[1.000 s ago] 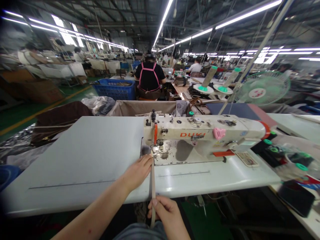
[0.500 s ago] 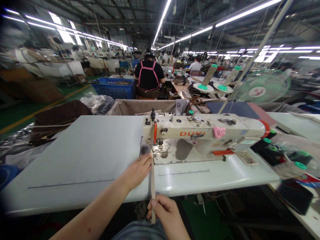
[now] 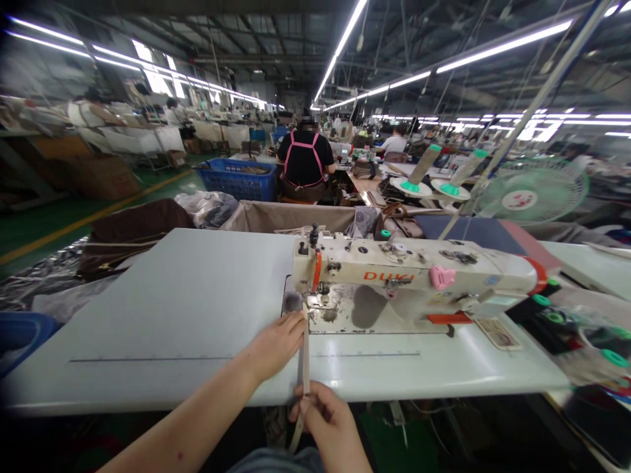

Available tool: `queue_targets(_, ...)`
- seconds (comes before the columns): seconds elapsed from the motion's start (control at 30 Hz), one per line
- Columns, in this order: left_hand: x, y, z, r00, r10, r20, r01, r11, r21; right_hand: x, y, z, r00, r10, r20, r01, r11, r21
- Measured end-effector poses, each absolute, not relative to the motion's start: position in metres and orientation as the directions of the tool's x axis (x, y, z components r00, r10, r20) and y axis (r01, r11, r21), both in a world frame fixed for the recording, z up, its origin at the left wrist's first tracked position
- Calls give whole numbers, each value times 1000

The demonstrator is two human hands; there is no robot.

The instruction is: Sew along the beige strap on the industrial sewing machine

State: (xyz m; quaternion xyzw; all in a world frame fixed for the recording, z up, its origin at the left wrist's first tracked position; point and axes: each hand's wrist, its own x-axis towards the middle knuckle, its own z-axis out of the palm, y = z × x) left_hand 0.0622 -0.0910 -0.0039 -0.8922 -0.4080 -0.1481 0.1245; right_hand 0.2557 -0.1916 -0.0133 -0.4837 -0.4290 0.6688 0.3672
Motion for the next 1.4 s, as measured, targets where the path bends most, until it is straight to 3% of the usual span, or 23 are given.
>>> queue_targets(0.47,62,-90,-5,640,681,356,754,-646,-118,257,-196,11,-290,857,-425,-123,-474,-872)
queue_targets(0.67,61,-91,-4,585,706,399,782,-622,-45,253,-201,17,-250,871,-423,-144,-465,-873)
queue_targets(1.13,60,-92,-6,553,731,400,798,-603,-2,252,-205,18,-223,884,-411,-154,-449,-880)
queue_targets(1.4,60,-91,-10,581,711,396,790,-609,-65,253,-205,13,-245,874,-420,-148,-462,-874)
